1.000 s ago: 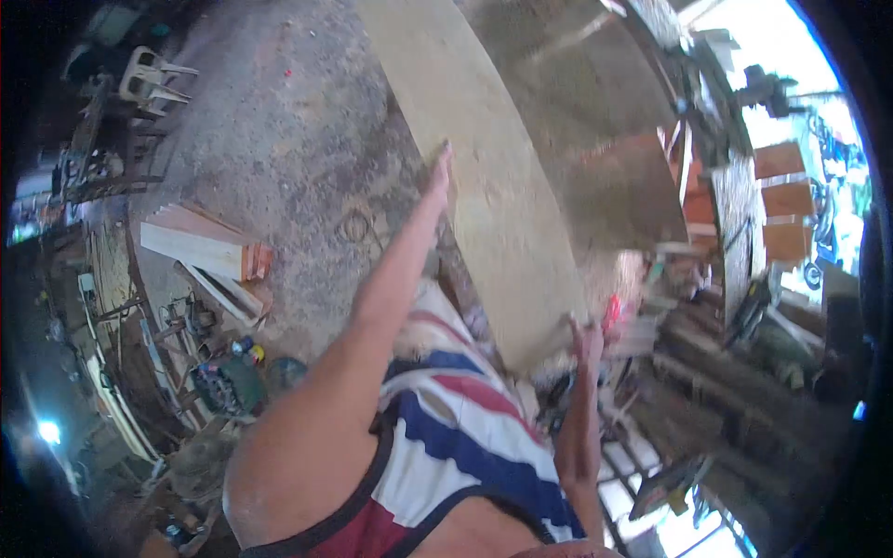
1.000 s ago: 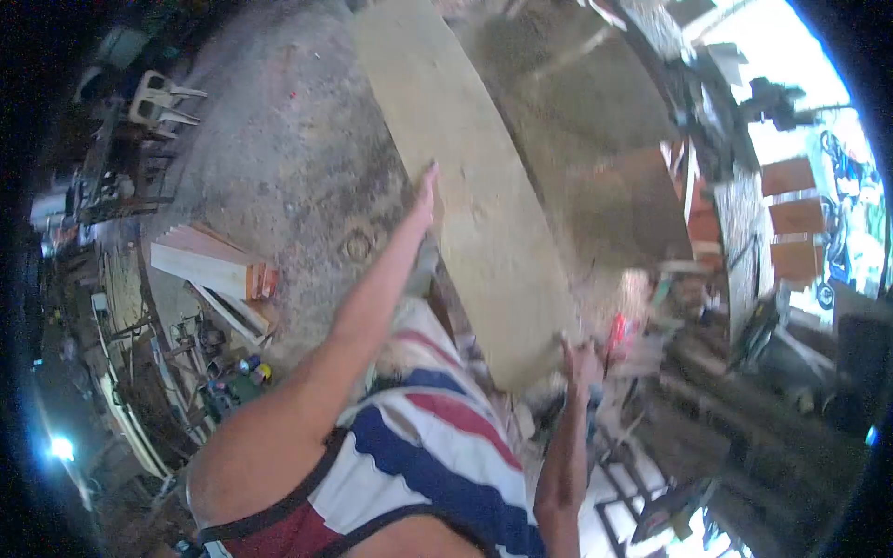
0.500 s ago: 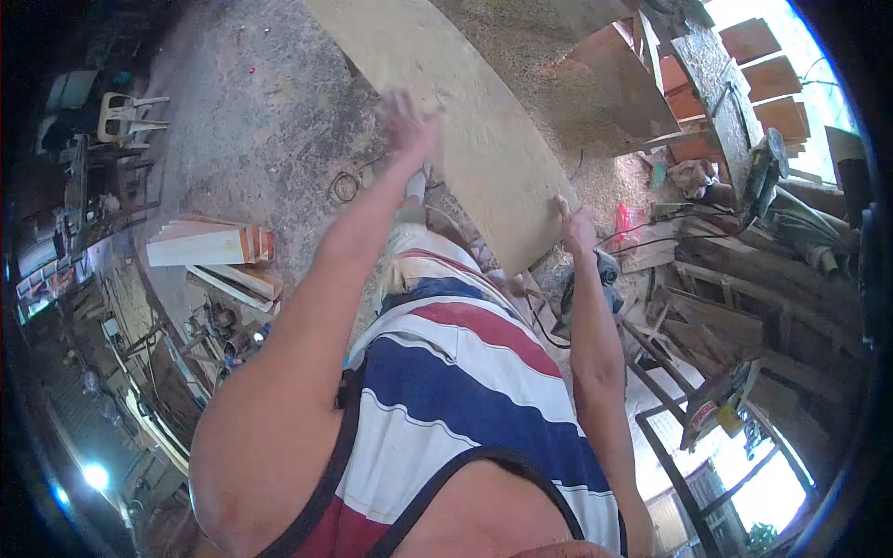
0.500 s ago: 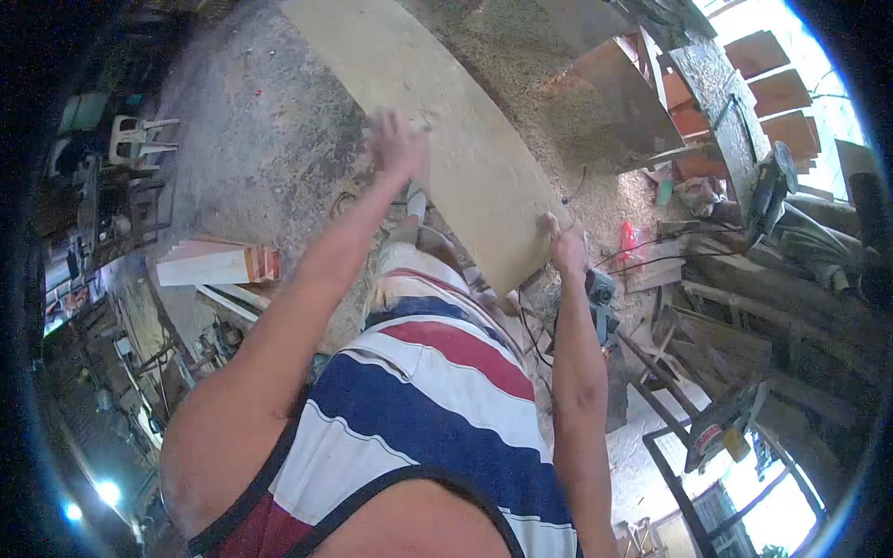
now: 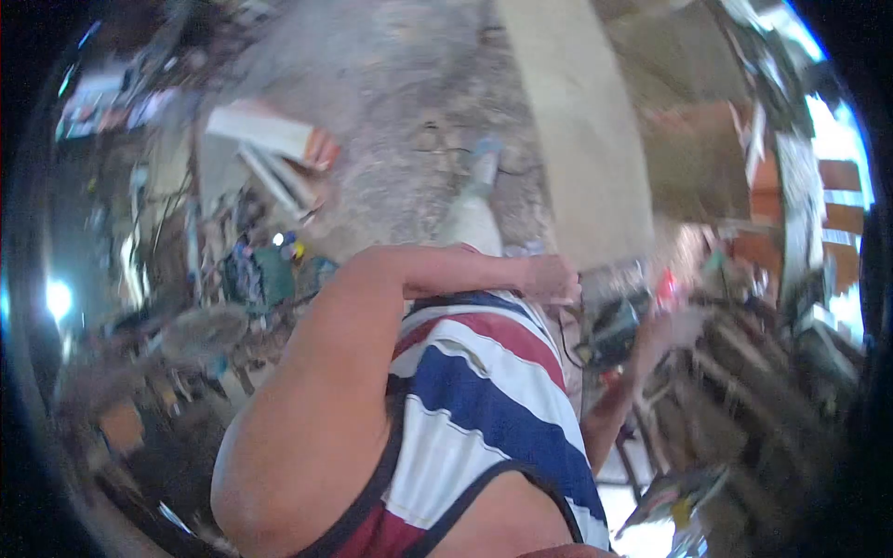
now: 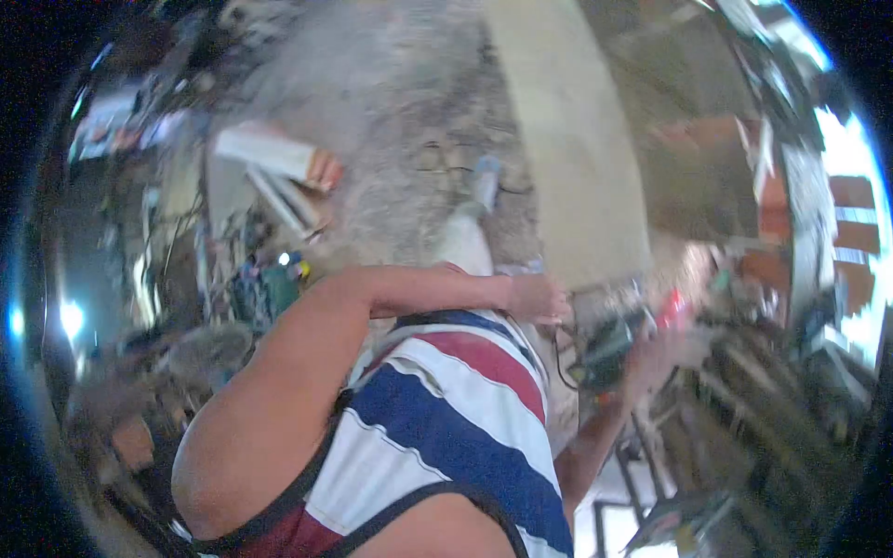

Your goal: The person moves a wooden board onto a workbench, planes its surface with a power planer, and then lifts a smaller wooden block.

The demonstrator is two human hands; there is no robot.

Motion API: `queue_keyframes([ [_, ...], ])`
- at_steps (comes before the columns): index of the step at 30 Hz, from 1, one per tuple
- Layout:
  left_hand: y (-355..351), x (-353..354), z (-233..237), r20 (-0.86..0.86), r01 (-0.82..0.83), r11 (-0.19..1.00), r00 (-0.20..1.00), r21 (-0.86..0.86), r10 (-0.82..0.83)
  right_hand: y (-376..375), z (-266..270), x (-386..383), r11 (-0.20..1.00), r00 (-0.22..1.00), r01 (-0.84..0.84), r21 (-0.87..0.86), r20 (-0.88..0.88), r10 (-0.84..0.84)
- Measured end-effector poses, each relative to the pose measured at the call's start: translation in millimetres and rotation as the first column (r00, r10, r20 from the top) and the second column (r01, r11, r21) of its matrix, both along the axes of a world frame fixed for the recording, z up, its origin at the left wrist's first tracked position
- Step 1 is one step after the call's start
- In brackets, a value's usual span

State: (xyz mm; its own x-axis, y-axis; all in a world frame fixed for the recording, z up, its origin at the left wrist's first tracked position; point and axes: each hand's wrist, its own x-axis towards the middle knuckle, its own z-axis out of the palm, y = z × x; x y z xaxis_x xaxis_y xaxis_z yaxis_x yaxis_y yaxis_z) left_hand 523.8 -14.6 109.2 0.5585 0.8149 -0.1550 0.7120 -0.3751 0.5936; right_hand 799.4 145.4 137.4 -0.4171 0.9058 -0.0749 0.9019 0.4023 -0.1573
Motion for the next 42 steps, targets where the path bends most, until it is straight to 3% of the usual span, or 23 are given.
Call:
queue_keyframes([
  [1,-11.2,-33.9,-15.5,0.257,-0.208,0.968,0.937,-0.136,0.238,-16.5,22.1,10.3,0.999,0.998,0.042,-0.02,0.048,-0.041],
  [2,-26.4,-63.2,-8.2,0.131,-0.326,0.938,0.931,-0.116,0.34,-23.0,-16.1,49.8,0.987,0.944,0.158,0.008,0.292,-0.153],
  [4,-42.0,-123.7,-14.6,-0.091,-0.518,0.843,0.856,-0.144,0.51,-47.5,-12.3,51.5,0.982,0.902,0.185,0.026,0.391,-0.18],
  [6,-78.8,-186.7,46.0,0.019,-0.821,0.568,0.568,-0.054,0.823,-50.7,-23.0,39.3,0.977,0.922,0.194,0.089,0.323,-0.212],
  [8,-112.3,-230.7,112.2,-0.046,-0.967,0.242,0.245,-0.075,0.968,-51.8,-47.0,55.1,0.967,0.965,0.193,0.168,0.144,-0.218],
  [9,-135.1,-250.7,122.9,-0.065,-0.989,0.142,0.139,0.049,0.988,-52.9,-45.6,48.5,0.965,0.963,0.216,0.148,0.132,-0.236],
  [10,-159.8,-283.1,106.8,0.008,-0.997,0.053,0.052,-0.054,0.999,-52.7,-37.2,40.2,0.963,0.959,0.236,0.132,0.129,-0.252],
  [12,-192.6,-297.5,153.0,-0.215,-0.999,-0.045,-0.04,-0.016,0.976,-57.3,-27.7,55.0,0.966,0.965,0.177,0.19,0.161,-0.209],
  [14,-231.5,-300.6,118.1,-0.237,-0.997,-0.048,-0.061,0.063,0.97,-50.6,-58.4,65.0,0.94,0.979,0.042,0.339,0.175,-0.107],
  [15,-254.7,-305.1,84.6,-0.231,-0.993,0.02,-0.008,0.12,0.973,-47.3,-83.3,72.7,0.908,0.982,0.112,0.403,0.093,-0.162],
  [17,-300.7,-310.7,22.0,-0.23,-0.958,0.148,0.091,0.245,0.969,-46.3,-69.3,66.0,0.939,0.995,0.098,0.33,-0.05,-0.086],
  [19,-321.7,-270.1,-9.3,-0.132,-0.957,0.28,0.289,-0.082,0.948,-39.6,-68.3,64.8,0.943,0.997,0.081,0.324,-0.035,-0.074],
  [21,-354.0,-208.2,-64.8,-0.112,-0.941,0.311,0.326,-0.137,0.939,-34.4,-57.3,62.7,0.947,0.991,0.103,0.305,0.053,-0.125],
  [22,-368.5,-157.3,-37.3,-0.096,-0.971,0.137,0.158,-0.196,0.983,-34.6,-52.3,62.9,0.953,0.982,0.11,0.282,0.119,-0.149],
  [24,-406.5,-74.4,-38.8,-0.087,-0.868,-0.197,-0.177,-0.455,0.98,-31.1,-37.8,62.0,0.964,0.947,0.127,0.231,0.261,-0.188],
  [26,-463.8,4.7,-77.5,-0.214,-0.769,-0.32,-0.239,-0.553,0.947,-32.3,-21.9,51.5,0.969,0.885,0.16,0.186,0.409,-0.224],
  [28,-511.3,74.1,-102.2,-0.364,-0.65,-0.412,-0.217,-0.638,0.906,-43.3,-2.7,26.6,0.973,0.825,0.172,0.155,0.517,-0.228],
  [29,-528.7,102.6,-109.6,-0.427,-0.584,-0.452,-0.192,-0.674,0.884,-50.0,6.7,11.8,0.977,0.825,0.154,0.148,0.524,-0.21],
  [31,-549.7,138.6,-116.6,-0.506,-0.465,-0.514,-0.153,-0.721,0.849,-37.6,-18.6,0.7,0.98,0.932,-0.008,0.199,0.355,-0.065],
  [32,-548.4,143.3,-112.4,-0.521,-0.421,-0.534,-0.156,-0.733,0.839,-17.1,-52.1,3.3,0.969,0.963,-0.083,0.233,0.269,0.018],
  [33,-548.5,141.0,-113.5,-0.526,-0.393,-0.545,-0.166,-0.741,0.834,34.5,-113.2,17.4,0.98,0.942,-0.167,0.105,0.31,0.127],
  [37,-517.9,75.1,-119.9,-0.444,-0.389,-0.536,-0.306,-0.749,0.842,25.3,-88.3,-97.1,0.991,0.914,-0.131,-0.039,0.382,0.136],
  [42,-475.4,-44.6,-97.2,-0.292,-0.416,-0.551,-0.539,-0.723,0.79,33.0,-89.6,-168.8,0.981,0.879,-0.134,-0.139,0.44,0.182],
])
